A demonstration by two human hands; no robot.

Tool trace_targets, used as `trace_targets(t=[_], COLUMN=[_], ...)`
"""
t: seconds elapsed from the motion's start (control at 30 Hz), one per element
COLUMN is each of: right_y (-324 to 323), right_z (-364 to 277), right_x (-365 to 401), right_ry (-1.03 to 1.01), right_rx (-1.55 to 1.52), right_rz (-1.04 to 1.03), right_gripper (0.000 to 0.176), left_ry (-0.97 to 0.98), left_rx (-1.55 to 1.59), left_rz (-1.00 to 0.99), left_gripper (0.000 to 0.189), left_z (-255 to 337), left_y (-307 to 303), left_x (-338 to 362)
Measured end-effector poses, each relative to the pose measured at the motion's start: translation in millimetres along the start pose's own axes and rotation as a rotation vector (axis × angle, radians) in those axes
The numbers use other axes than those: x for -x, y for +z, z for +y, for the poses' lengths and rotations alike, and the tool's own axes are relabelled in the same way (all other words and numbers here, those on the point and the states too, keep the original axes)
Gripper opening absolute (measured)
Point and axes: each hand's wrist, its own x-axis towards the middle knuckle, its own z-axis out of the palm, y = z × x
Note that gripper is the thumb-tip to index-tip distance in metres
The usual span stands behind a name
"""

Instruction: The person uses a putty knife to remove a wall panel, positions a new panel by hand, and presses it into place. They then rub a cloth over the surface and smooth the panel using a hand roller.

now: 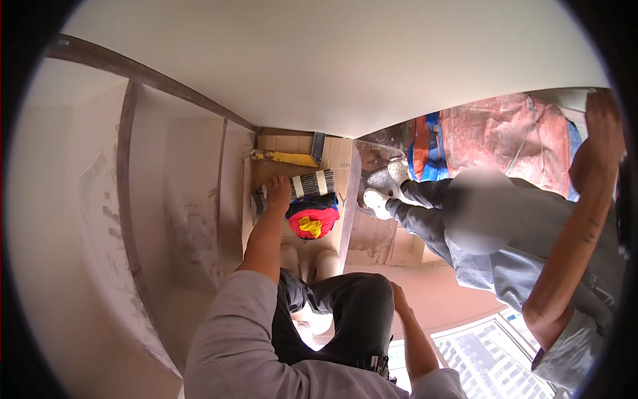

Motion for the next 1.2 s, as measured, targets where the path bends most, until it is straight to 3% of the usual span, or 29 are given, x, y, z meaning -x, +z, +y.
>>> trace_targets(t=[0.07, 0.13, 0.3, 0.37, 0.4, 0.43, 0.47, 0.53, 0.57, 0.6, 0.73, 0.8, 0.87, 0.97, 1.07, 1.1, 1.13, 1.2], right_y=[-4, 2, -37, -77, -94, -107, -122, -161, -190, -219, -336, -388, -425, -458, -504, -521, -530, -542], right_z=[-14, -15, -59, -113, -147, -180, -217, -310, -362, -409, -528, -564, -586, -627, -643, -651, -661, -684], right_x=[24, 39, 58, 59, 59, 61, 63, 88, 114, 146, 290, 367, 432, 514, 541, 540, 540, 538], right_ry=[0.171, 0.195, 0.070, -0.025, -0.088, -0.178, -0.261, -0.444, -0.504, -0.548, -0.774, -0.687, -0.725, -0.646, -0.880, -1.111, -1.214, -1.426], right_rx=[0.089, 0.045, 0.004, -0.136, -0.211, -0.123, -0.032, -0.031, 0.144, 0.325, 0.279, 0.274, 0.229, 0.420, 0.181, 0.108, 0.078, 0.011], right_rz=[-0.089, -0.006, 0.392, 0.501, 0.574, 0.601, 0.642, 0.635, 0.653, 0.664, 1.078, 1.269, 1.433, 1.728, 1.950, 2.048, 2.082, 2.135], right_gripper=[0.046, 0.044, 0.041, 0.043, 0.044, 0.047, 0.051, 0.057, 0.060, 0.062, 0.055, 0.057, 0.058, 0.061, 0.062, 0.060, 0.058, 0.055], left_ry=[0.064, 0.058, 0.057, -0.044, -0.045, -0.071, -0.051, 0.047, 0.044, 0.095, 0.360, 0.441, 0.449, 0.399, 0.385, 0.374, 0.352, 0.400], left_rx=[-0.037, -0.019, 0.084, 0.236, 0.374, 0.441, 0.542, 0.538, 0.458, 0.389, 0.342, 0.321, 0.272, 0.168, 0.143, 0.118, 0.095, 0.040], left_rz=[0.068, 0.078, 0.090, 0.060, 0.101, 0.024, 0.050, 0.093, 0.074, 0.139, 0.475, 0.706, 0.902, 1.334, 1.737, 1.861, 1.988, 2.050], left_gripper=[0.025, 0.021, 0.017, 0.016, 0.023, 0.040, 0.058, 0.068, 0.065, 0.062, 0.059, 0.061, 0.069, 0.073, 0.071, 0.068, 0.066, 0.064], left_z=[-4, -8, -14, -17, -24, -21, -24, -18, -9, -7, 10, 23, 36, 49, 59, 57, 53, 30], left_y=[-18, -45, -143, -195, -188, -236, -232, -296, -351, -395, -610, -707, -791, -874, -950, -973, -993, -1017], left_x=[4, 6, 37, 66, 75, 98, 104, 139, 162, 182, 270, 312, 353, 397, 434, 441, 444, 418])
